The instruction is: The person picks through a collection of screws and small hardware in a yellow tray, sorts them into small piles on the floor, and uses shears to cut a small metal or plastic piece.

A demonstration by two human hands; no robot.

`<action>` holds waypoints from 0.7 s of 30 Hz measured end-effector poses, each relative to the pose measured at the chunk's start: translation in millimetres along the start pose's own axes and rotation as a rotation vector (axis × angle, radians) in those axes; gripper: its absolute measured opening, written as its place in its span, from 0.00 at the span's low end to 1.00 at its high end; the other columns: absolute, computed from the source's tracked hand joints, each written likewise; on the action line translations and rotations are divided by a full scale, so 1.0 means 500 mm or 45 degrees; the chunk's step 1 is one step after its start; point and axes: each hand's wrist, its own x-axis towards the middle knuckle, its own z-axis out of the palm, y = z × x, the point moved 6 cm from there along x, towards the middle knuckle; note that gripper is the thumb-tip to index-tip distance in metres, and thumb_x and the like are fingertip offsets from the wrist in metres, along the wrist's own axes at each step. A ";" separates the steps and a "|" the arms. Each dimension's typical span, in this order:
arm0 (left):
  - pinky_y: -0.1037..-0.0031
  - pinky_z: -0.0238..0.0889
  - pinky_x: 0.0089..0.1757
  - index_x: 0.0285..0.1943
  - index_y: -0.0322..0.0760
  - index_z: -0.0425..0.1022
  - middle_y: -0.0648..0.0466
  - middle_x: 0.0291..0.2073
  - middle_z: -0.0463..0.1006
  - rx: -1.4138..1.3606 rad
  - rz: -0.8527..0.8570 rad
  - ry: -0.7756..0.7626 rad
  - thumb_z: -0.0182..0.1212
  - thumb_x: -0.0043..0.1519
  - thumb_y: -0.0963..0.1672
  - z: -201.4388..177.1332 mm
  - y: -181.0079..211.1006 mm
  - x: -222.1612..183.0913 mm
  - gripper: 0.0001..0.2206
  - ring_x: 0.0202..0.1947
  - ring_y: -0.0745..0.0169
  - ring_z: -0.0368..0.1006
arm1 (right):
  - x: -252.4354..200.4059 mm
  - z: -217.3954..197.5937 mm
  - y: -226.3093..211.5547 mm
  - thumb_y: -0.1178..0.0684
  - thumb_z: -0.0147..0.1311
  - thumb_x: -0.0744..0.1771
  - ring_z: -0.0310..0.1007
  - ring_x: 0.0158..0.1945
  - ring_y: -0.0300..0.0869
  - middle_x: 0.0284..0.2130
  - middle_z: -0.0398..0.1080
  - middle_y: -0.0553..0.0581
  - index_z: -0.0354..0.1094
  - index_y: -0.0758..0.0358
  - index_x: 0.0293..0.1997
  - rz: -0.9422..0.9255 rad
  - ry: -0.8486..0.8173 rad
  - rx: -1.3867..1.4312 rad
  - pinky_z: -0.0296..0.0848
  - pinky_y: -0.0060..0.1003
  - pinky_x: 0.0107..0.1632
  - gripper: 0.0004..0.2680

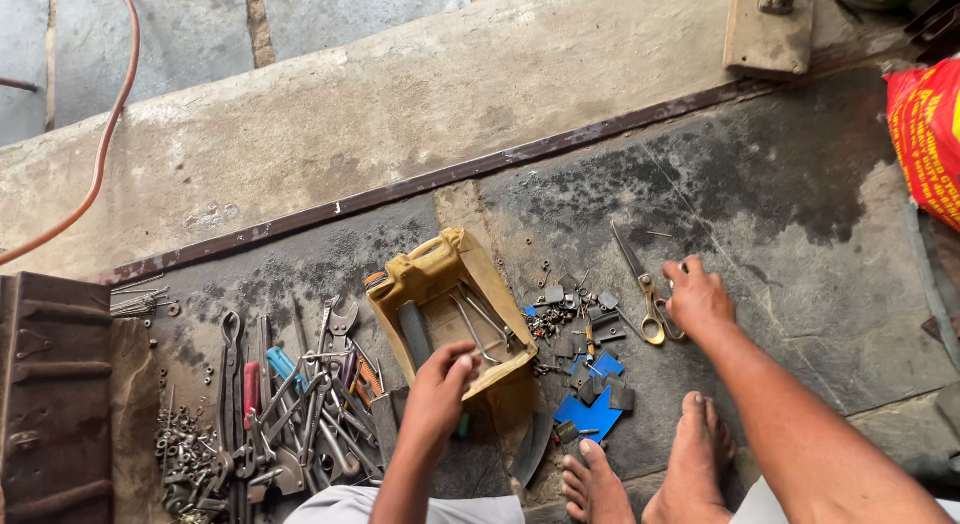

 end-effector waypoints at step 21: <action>0.79 0.71 0.34 0.58 0.32 0.76 0.53 0.39 0.81 -0.284 0.037 0.628 0.59 0.63 0.41 -0.155 -0.089 0.059 0.14 0.36 0.70 0.77 | -0.310 -0.201 -0.515 0.63 0.59 0.58 0.78 0.47 0.52 0.46 0.74 0.58 0.70 0.59 0.51 -1.485 0.222 0.680 0.78 0.41 0.50 0.17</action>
